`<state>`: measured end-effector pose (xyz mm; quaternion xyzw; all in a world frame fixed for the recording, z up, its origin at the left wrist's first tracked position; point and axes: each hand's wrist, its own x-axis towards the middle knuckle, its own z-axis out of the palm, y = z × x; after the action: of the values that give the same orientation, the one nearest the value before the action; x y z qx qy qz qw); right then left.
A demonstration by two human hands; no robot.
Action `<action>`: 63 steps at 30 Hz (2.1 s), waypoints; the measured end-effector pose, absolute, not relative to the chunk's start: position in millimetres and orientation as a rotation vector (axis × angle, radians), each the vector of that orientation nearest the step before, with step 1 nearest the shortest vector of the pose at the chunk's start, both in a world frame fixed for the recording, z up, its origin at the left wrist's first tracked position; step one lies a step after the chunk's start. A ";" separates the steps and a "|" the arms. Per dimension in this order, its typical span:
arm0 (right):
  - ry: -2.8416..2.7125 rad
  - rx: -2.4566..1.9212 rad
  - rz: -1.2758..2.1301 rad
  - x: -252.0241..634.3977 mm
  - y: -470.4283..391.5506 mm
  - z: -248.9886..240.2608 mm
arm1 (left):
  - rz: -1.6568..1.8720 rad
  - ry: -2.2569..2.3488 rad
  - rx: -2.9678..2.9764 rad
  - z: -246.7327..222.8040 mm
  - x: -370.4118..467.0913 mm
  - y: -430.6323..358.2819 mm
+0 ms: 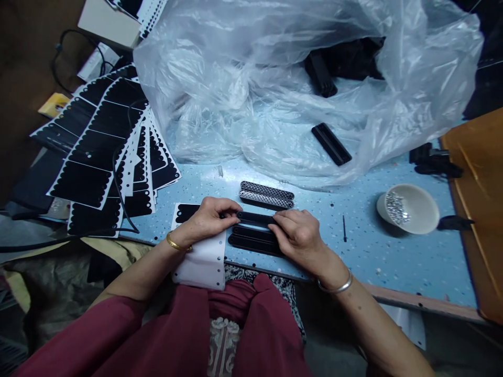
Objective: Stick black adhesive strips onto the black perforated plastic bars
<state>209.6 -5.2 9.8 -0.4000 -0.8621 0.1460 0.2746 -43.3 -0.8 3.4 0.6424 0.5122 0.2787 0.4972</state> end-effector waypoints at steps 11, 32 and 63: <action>-2.275 -1.123 0.380 206.1 -7.4 10.5 | 0.704 1.222 1.558 7.4 -43.9 1.8; -1.949 -1.172 0.825 217.7 -5.5 -2.7 | 0.758 1.200 1.473 1.4 -41.4 3.9; -2.054 -1.600 0.642 221.4 -11.4 -15.5 | 0.686 1.301 1.692 7.6 -40.6 -3.0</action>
<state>221.4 -11.4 -15.5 -0.5809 -0.7458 0.2331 0.2281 -40.6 -3.0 7.6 0.6796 0.5227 0.2754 0.4348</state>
